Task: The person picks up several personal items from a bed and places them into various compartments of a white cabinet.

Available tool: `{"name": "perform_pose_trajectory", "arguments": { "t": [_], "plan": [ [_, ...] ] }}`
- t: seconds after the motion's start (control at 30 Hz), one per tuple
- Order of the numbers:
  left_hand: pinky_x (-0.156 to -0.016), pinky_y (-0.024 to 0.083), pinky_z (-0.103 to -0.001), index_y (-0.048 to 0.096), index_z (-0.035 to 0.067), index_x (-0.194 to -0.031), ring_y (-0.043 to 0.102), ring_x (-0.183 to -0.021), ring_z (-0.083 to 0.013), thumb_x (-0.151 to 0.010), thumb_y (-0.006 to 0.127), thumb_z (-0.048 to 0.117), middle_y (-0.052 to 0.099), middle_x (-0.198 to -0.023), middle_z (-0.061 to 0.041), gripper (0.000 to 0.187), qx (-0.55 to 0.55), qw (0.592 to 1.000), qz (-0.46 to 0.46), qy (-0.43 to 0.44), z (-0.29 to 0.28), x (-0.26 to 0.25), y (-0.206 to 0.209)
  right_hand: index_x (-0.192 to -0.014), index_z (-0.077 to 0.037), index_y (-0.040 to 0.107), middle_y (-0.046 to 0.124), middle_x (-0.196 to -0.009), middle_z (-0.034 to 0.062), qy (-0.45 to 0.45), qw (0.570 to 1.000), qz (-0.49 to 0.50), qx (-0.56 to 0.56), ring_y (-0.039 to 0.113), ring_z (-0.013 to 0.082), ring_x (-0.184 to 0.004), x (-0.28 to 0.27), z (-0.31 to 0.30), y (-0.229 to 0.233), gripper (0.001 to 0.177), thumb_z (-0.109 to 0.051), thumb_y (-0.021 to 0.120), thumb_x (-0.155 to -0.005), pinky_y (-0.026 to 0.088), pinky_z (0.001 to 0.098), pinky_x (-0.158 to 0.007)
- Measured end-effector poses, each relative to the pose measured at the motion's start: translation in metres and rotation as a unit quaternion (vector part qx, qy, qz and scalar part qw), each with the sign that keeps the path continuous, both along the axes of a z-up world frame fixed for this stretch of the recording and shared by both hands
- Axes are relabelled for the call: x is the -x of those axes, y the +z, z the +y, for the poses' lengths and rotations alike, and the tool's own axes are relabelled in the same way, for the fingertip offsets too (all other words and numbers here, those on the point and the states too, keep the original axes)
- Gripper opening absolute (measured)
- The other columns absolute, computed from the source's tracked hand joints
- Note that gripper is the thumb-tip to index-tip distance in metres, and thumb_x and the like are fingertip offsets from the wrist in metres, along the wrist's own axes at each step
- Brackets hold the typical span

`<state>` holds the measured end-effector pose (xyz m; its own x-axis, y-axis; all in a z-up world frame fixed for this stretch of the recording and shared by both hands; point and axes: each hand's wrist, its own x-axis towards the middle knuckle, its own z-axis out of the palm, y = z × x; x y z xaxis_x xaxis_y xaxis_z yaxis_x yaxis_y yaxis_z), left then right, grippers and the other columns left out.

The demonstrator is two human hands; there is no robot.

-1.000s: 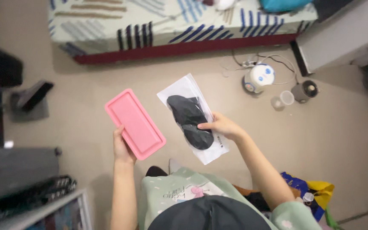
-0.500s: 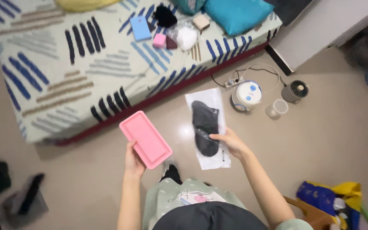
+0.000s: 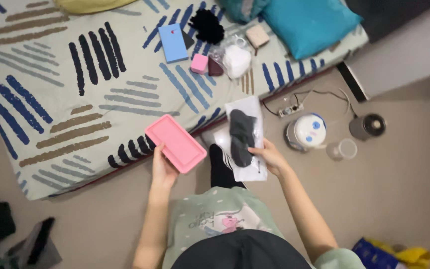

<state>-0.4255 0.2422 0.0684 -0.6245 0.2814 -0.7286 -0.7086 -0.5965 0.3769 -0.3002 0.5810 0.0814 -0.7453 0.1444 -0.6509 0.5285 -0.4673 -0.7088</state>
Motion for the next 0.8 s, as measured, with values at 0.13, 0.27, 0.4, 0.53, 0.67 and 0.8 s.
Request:
{"name": "perform_pose_trajectory", "arguments": {
  "t": [0.13,0.27,0.4,0.53,0.67,0.8],
  "plan": [
    [-0.111,0.044,-0.048,0.048,0.010,-0.145,0.055,-0.131,-0.0259,-0.084,0.067,0.042,0.058,-0.140,-0.006,0.071,0.020,0.999,0.016,0.045,0.006,0.054,-0.006,-0.139,-0.005,0.054,0.069,-0.126,0.0087,0.065,0.997,-0.029,0.037,0.069,0.0207,-0.110,0.124,0.026,-0.036,0.056,0.002,0.066,-0.084,0.057,0.0386,-0.095],
    [-0.110,0.043,-0.050,0.047,0.011,-0.146,0.053,-0.126,-0.0261,-0.084,0.067,0.040,0.055,-0.137,-0.007,0.071,0.087,0.992,-0.043,0.086,0.012,0.097,-0.005,-0.134,0.003,0.060,0.071,-0.122,0.0136,0.152,0.986,-0.071,0.017,0.069,0.0244,-0.108,0.240,0.043,-0.066,0.046,0.001,0.068,-0.089,0.058,0.0391,-0.093],
    [-0.102,0.045,-0.050,0.051,0.008,-0.144,0.055,-0.121,-0.0260,-0.086,0.072,0.041,0.057,-0.132,-0.008,0.070,0.080,0.986,-0.043,0.138,0.025,0.125,-0.019,-0.133,-0.005,0.056,0.069,-0.117,0.0103,0.214,0.975,-0.063,0.001,0.069,0.0221,-0.104,0.331,0.036,-0.115,0.054,0.011,0.058,-0.082,0.058,0.0367,-0.091],
    [-0.096,0.047,-0.051,0.055,0.012,-0.138,0.057,-0.120,-0.0240,-0.082,0.072,0.040,0.059,-0.130,-0.005,0.065,0.125,0.974,-0.073,0.172,0.034,0.147,-0.022,-0.141,-0.004,0.056,0.068,-0.115,0.0106,0.305,0.949,-0.064,-0.048,0.065,0.0233,-0.100,0.397,0.021,-0.200,0.067,0.015,0.050,-0.077,0.054,0.0367,-0.086],
    [-0.094,0.049,-0.052,0.058,0.011,-0.133,0.057,-0.119,-0.0253,-0.082,0.074,0.038,0.058,-0.129,-0.006,0.060,0.130,0.965,-0.086,0.212,0.033,0.158,-0.020,-0.152,-0.010,0.048,0.066,-0.111,0.0117,0.323,0.945,-0.044,-0.011,0.061,0.0239,-0.092,0.430,0.010,-0.252,0.075,0.008,0.052,-0.079,0.052,0.0353,-0.078],
    [-0.092,0.051,-0.052,0.061,0.010,-0.129,0.058,-0.118,-0.0267,-0.081,0.075,0.037,0.060,-0.125,-0.006,0.057,0.137,0.958,-0.099,0.232,0.027,0.169,-0.022,-0.153,-0.010,0.036,0.053,-0.137,0.0138,0.403,0.849,0.066,-0.334,0.057,0.0263,-0.115,0.441,-0.001,-0.262,0.087,0.002,0.066,-0.072,0.048,0.0363,-0.093]
  ]
}}
